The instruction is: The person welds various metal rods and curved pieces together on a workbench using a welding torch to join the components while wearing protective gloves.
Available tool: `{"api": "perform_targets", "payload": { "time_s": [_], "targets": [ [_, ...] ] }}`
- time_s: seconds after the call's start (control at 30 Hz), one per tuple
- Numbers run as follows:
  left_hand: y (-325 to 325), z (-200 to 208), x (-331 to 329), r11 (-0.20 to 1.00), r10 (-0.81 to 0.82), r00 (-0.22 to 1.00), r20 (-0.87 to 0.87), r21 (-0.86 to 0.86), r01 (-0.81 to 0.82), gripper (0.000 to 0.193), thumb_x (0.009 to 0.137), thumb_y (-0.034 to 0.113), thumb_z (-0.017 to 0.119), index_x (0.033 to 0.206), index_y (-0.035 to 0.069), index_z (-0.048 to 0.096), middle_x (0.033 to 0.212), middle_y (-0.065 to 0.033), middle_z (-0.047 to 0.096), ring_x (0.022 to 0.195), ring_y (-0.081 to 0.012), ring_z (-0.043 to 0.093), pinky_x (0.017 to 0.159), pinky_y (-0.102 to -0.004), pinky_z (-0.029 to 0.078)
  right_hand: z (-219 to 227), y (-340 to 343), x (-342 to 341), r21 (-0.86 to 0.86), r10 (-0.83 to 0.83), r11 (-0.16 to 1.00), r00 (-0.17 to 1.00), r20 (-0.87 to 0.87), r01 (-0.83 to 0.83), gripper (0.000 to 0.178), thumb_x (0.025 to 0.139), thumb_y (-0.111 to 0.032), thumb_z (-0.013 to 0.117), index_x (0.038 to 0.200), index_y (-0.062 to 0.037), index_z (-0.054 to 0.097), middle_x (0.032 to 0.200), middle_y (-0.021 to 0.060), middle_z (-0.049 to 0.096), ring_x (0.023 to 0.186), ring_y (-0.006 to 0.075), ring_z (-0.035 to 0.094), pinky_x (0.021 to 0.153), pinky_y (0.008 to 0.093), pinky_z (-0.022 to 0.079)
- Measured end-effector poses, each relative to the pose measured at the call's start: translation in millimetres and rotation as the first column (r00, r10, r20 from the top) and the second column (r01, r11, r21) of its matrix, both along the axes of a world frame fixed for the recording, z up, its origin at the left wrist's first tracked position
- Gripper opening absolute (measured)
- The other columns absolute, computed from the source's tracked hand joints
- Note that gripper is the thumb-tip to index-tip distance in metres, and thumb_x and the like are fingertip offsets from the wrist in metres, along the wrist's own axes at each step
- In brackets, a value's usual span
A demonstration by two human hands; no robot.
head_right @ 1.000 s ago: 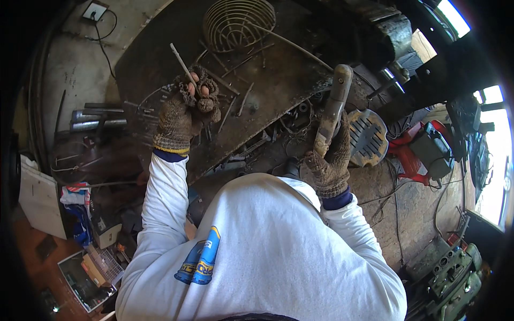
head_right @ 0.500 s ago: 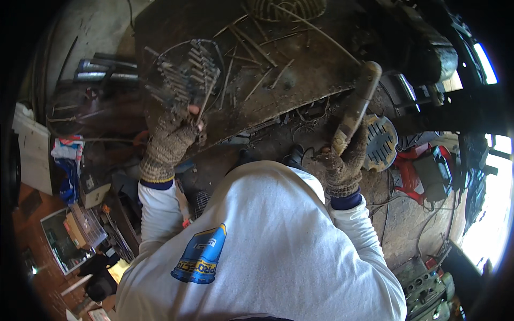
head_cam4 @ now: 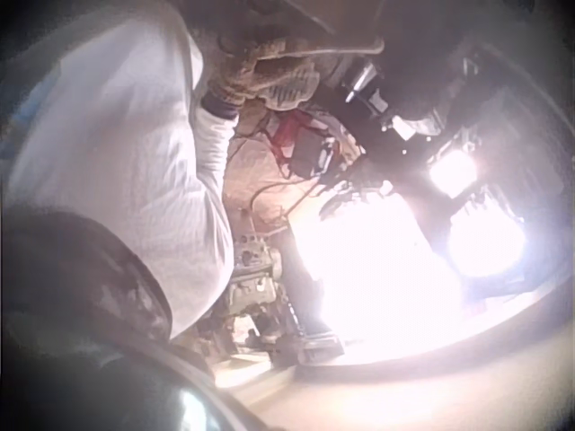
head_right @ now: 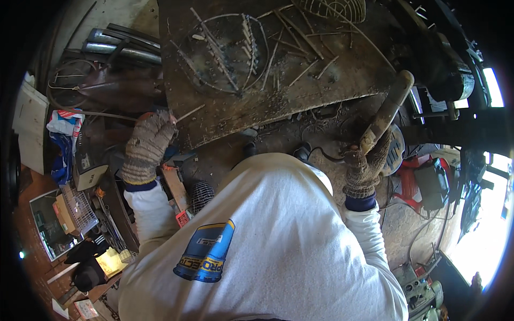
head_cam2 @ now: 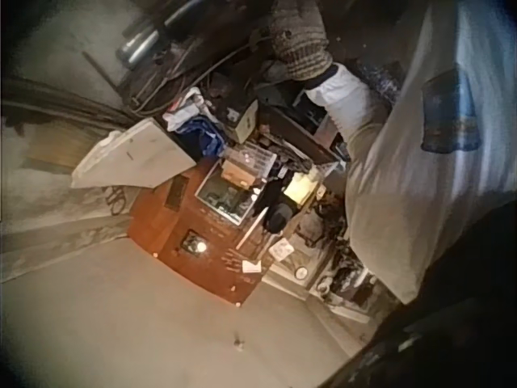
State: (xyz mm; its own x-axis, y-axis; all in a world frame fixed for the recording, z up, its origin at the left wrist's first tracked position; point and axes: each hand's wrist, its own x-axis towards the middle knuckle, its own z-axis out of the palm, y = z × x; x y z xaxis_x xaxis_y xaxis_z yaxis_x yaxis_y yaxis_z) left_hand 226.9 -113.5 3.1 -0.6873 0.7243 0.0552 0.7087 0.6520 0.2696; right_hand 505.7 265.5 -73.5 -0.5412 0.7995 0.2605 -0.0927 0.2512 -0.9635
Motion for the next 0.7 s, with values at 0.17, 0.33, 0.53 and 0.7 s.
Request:
{"api": "perform_targets", "payload": {
  "time_s": [0.17, 0.33, 0.53, 0.7],
  "targets": [
    [-7, 2, -54, 0.907, 0.037, 0.52, 0.853, 0.19, -0.376, 0.015, 0.102, 0.019, 0.066, 0.108, 0.005, 0.071, 0.091, -0.0057, 0.07, 0.08, -0.0108, 0.065, 0.068, -0.0296, 0.053, -22, -35, 14, -0.194, 0.009, 0.981, 0.998, -0.07, -0.022, 0.094, 0.081, -0.038, 0.084, 0.154, -0.0046, 0.035, 0.122, 0.0069, 0.06, 0.083, 0.0097, 0.061, 0.064, 0.0219, 0.052],
    [-9, -17, -83, 0.885, -0.205, 0.58, 0.788, 0.403, -0.234, 0.017, 0.097, 0.006, 0.069, 0.113, 0.004, 0.07, 0.097, -0.0054, 0.072, 0.083, -0.0126, 0.067, 0.075, -0.0287, 0.055, -4, -88, 12, -0.201, -0.041, 0.979, 0.996, -0.078, 0.025, 0.093, 0.082, -0.03, 0.083, 0.157, -0.0056, 0.033, 0.12, 0.0087, 0.062, 0.084, 0.0132, 0.066, 0.062, 0.0231, 0.053],
    [7, -34, -94, 0.881, -0.246, 0.737, 0.629, 0.462, -0.1, 0.019, 0.096, 0.005, 0.068, 0.115, 0.005, 0.071, 0.104, -0.0053, 0.074, 0.091, -0.0131, 0.069, 0.081, -0.0296, 0.055, 5, -135, 12, -0.131, -0.151, 0.982, 0.983, -0.105, 0.137, 0.091, 0.083, -0.037, 0.083, 0.153, -0.0026, 0.036, 0.118, 0.0119, 0.066, 0.087, 0.0166, 0.069, 0.062, 0.0247, 0.055],
    [24, -43, -92, 0.773, -0.385, 0.915, -0.119, 0.499, 0.39, 0.019, 0.097, 0.009, 0.069, 0.116, 0.007, 0.072, 0.106, -0.0056, 0.075, 0.091, -0.0135, 0.07, 0.081, -0.0293, 0.056, 5, -149, 25, -0.169, -0.243, 0.957, 0.97, -0.02, 0.236, 0.094, 0.078, -0.047, 0.085, 0.148, -0.0002, 0.041, 0.122, 0.0175, 0.066, 0.101, 0.0287, 0.07, 0.086, 0.042, 0.059]
  ]
}}
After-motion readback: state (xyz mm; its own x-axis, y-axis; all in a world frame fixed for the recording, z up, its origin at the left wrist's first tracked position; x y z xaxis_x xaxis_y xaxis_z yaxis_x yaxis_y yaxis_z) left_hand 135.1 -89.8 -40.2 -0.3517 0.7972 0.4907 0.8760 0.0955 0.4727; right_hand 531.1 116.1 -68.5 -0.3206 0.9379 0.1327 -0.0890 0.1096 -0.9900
